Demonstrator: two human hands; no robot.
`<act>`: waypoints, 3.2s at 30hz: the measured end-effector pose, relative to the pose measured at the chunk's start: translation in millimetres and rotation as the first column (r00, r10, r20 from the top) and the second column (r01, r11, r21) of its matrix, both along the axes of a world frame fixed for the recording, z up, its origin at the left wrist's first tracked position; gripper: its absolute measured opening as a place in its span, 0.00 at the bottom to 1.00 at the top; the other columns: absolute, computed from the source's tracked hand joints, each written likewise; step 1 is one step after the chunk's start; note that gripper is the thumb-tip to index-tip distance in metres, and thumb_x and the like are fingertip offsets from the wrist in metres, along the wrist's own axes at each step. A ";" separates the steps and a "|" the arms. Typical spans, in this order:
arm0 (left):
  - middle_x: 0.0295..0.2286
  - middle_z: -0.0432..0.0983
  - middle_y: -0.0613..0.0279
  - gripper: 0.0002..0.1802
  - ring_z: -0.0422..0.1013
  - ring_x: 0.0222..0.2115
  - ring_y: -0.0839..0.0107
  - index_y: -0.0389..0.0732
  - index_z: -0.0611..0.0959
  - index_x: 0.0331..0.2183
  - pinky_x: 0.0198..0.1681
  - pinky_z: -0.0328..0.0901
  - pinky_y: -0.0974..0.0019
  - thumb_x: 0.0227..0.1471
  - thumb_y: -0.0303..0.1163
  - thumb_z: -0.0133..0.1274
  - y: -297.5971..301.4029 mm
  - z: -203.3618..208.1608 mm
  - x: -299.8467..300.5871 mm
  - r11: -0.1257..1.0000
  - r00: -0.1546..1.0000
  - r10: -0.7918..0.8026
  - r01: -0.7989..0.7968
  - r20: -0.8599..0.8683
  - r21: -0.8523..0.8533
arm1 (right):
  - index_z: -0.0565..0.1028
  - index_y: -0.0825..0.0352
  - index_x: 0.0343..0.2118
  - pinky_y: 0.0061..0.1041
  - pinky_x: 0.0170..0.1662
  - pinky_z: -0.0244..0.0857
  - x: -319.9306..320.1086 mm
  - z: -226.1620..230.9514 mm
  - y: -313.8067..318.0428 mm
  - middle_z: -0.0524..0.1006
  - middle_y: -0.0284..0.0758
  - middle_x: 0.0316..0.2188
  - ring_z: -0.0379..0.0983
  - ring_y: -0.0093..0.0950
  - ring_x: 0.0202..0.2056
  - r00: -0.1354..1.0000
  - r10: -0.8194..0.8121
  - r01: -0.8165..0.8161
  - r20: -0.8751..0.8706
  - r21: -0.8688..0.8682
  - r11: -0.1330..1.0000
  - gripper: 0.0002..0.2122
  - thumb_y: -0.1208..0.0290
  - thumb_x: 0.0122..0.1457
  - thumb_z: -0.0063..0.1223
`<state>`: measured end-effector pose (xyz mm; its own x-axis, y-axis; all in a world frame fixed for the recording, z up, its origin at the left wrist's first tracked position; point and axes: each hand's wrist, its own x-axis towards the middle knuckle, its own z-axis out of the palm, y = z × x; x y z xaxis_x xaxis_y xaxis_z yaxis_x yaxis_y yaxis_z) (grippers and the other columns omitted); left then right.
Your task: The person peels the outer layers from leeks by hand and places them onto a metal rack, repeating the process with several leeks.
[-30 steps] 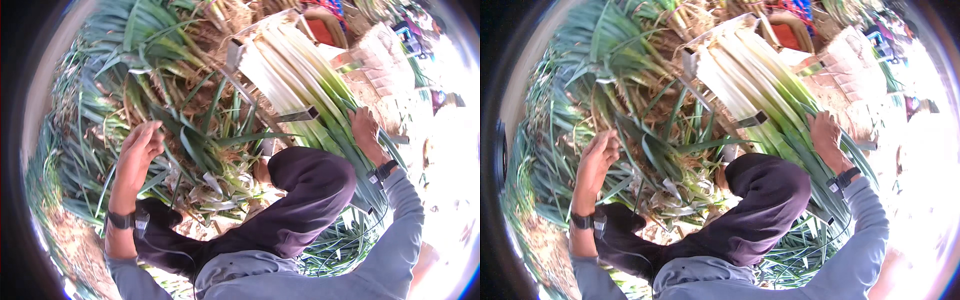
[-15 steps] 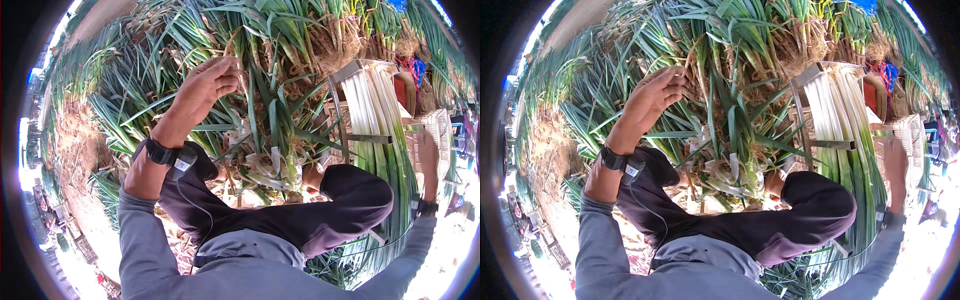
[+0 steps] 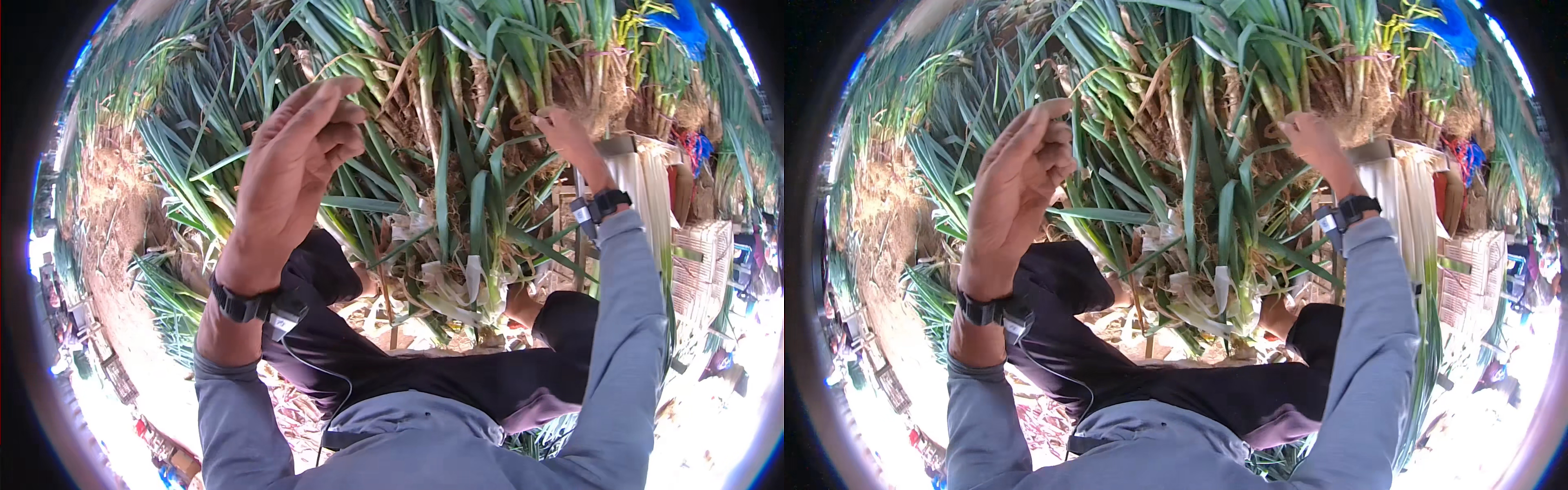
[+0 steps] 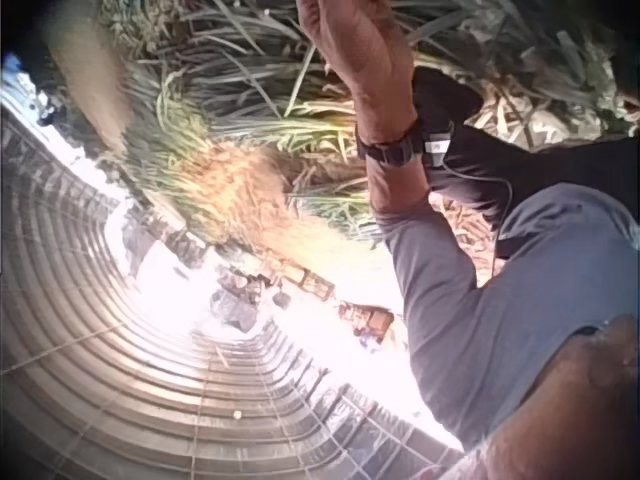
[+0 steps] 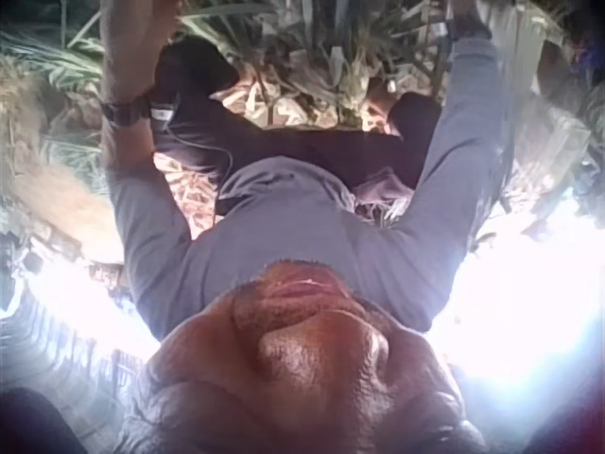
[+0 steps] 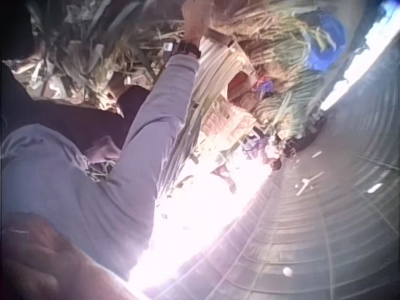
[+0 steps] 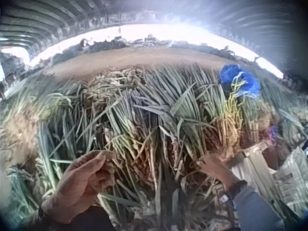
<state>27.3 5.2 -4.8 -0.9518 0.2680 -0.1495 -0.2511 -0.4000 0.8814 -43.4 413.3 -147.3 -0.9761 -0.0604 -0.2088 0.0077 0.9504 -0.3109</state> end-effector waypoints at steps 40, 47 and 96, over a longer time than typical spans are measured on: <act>0.29 0.69 0.62 0.14 0.69 0.29 0.73 0.39 0.72 0.36 0.32 0.67 0.69 0.61 0.40 0.51 29.7 -24.2 -11.3 0.995 0.989 0.099 -0.102 0.110 0.023 | 0.76 0.69 0.38 0.34 0.43 0.69 130.1 89.9 -201.3 0.77 0.41 0.31 0.77 0.37 0.35 0.668 0.259 -0.478 -0.698 -0.135 0.868 0.15 0.77 0.45 0.63; 0.33 0.73 0.57 0.13 0.71 0.35 0.67 0.37 0.74 0.41 0.41 0.69 0.64 0.59 0.34 0.54 -72.2 -16.6 -23.3 0.897 0.887 0.402 -0.332 -0.229 0.291 | 0.73 0.66 0.47 0.41 0.40 0.70 112.1 49.4 -242.8 0.79 0.43 0.35 0.76 0.46 0.33 0.908 0.157 -0.307 -0.388 -0.362 0.880 0.18 0.65 0.54 0.60; 0.47 0.70 0.40 0.32 0.70 0.49 0.55 0.27 0.68 0.52 0.56 0.68 0.56 0.56 0.40 0.58 -67.5 41.3 -46.7 0.978 0.978 0.200 -0.202 -0.051 -0.043 | 0.79 0.72 0.42 0.20 0.26 0.59 136.7 135.7 -128.0 0.75 0.29 0.24 0.66 0.16 0.26 0.992 -0.113 0.117 0.058 -0.763 0.635 0.18 0.60 0.57 0.58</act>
